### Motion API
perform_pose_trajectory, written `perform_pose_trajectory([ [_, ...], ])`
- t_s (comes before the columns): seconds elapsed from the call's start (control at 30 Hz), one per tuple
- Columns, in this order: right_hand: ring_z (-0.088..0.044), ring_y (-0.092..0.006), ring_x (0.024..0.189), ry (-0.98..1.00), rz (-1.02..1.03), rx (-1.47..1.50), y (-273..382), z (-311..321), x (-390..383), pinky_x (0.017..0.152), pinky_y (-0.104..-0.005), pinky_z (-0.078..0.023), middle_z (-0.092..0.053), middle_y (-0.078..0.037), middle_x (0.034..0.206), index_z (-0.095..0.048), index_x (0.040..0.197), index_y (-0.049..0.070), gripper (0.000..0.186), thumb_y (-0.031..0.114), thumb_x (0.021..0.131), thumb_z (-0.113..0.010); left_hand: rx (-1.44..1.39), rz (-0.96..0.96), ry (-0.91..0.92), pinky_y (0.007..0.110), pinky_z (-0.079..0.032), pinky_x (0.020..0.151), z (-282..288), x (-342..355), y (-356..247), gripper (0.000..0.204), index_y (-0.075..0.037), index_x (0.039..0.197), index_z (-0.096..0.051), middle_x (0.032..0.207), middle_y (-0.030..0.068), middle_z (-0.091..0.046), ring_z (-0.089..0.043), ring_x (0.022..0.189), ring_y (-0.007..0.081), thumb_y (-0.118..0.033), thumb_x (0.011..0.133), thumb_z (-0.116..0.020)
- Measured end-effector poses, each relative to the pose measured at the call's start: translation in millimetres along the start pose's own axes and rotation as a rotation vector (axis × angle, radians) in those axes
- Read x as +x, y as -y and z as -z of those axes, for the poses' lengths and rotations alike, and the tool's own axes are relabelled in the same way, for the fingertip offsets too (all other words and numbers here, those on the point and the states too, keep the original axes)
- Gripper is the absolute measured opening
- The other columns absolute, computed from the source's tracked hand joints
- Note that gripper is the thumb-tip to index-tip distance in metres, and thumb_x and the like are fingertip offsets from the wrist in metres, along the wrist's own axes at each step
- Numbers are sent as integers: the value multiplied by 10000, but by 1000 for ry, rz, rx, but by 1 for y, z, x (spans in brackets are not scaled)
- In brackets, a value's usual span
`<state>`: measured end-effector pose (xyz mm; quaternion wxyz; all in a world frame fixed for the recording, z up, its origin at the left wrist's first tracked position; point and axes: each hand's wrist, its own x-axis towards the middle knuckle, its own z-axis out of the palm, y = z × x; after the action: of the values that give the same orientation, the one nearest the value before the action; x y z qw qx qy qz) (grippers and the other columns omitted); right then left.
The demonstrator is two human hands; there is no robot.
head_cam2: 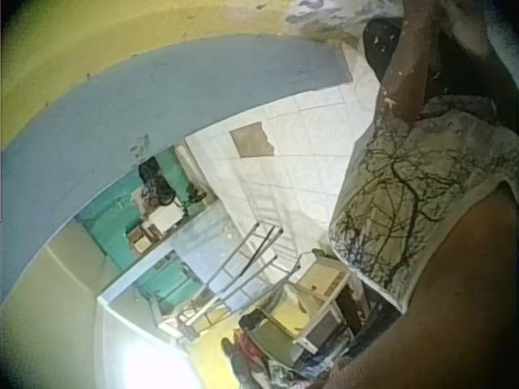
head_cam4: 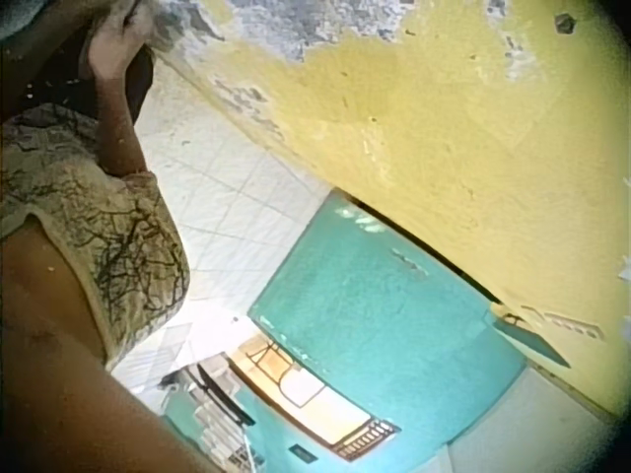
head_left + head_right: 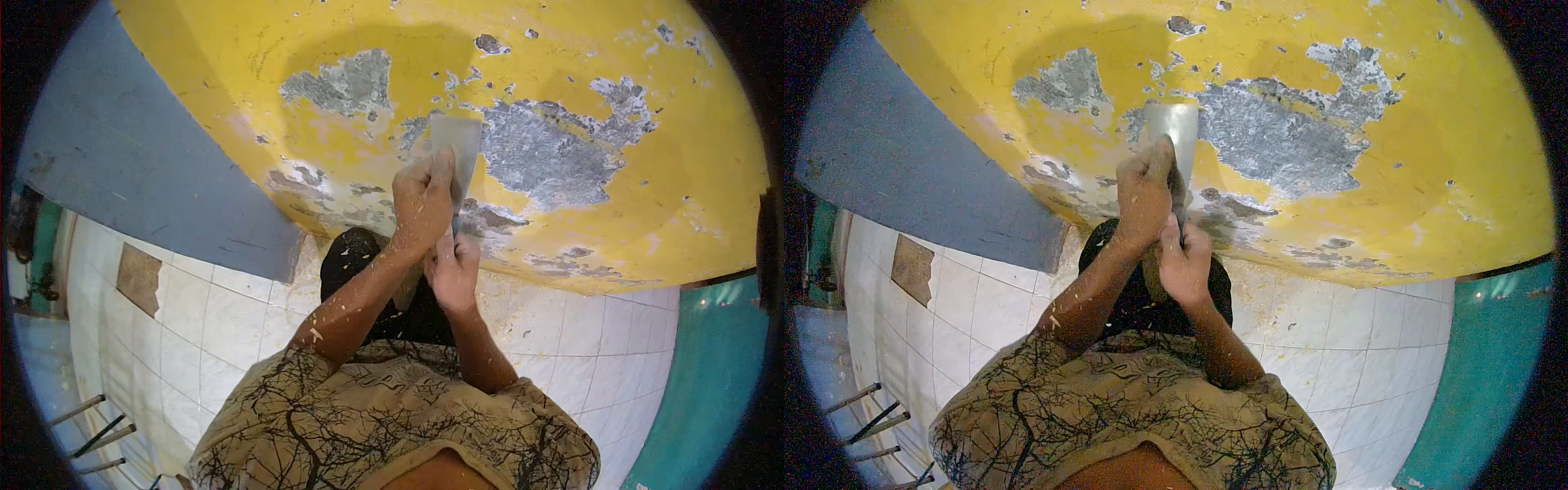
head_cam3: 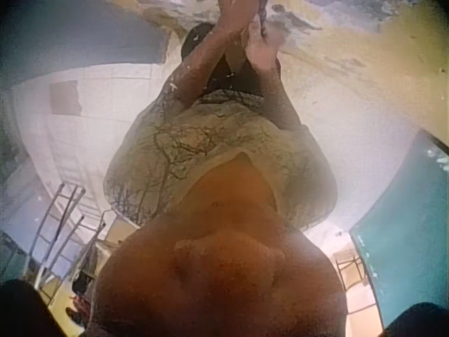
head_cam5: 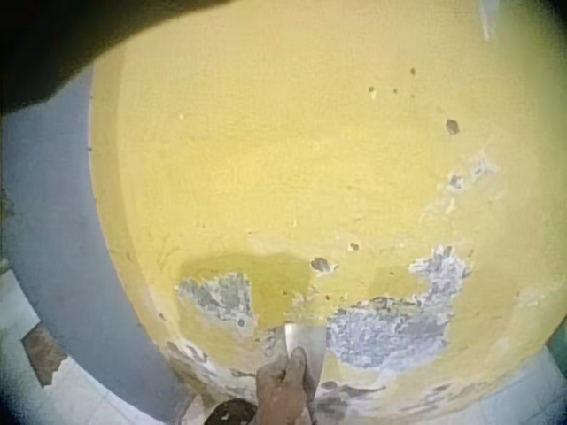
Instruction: Scraping old paint or debris off a yellow wall using a metal scraper.
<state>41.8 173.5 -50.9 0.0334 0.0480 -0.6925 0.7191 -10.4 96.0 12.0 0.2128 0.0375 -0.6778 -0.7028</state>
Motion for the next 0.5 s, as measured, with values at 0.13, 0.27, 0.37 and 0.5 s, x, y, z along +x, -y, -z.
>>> perform_pose_trajectory([
  [0.13,-346,-78,369,-34,-104,67,3,-5,-14,331,-230,-255,-392,5,503,-400,650,81,362,292,943,-435,-72,-16,-5,332,-303,427,-5,-3,20,435,31,573,-449,457,74,-362,-342,463,105,-253,896,-509],
  [0.27,-342,-86,369,-10,-234,268,18,-5,-10,327,-230,-257,-379,1,542,-401,659,74,354,287,938,-446,9,37,51,348,-275,415,-1,2,22,451,33,563,-431,459,93,-302,-313,452,117,-270,885,-519],
  [0.37,-343,-89,372,15,-251,262,22,-6,-14,324,-227,-254,-375,-2,552,-403,669,67,346,280,938,-446,-34,-43,15,353,-268,410,-3,3,17,454,34,557,-420,453,87,-286,-302,447,118,-265,886,-517],
  [0.5,-344,-89,360,-23,-193,93,31,-8,-5,311,-223,-243,-376,-7,540,-401,671,61,355,292,939,-438,47,-74,-13,351,-271,410,-2,7,7,466,36,553,-425,453,81,-292,-304,452,110,-278,885,-518],
])
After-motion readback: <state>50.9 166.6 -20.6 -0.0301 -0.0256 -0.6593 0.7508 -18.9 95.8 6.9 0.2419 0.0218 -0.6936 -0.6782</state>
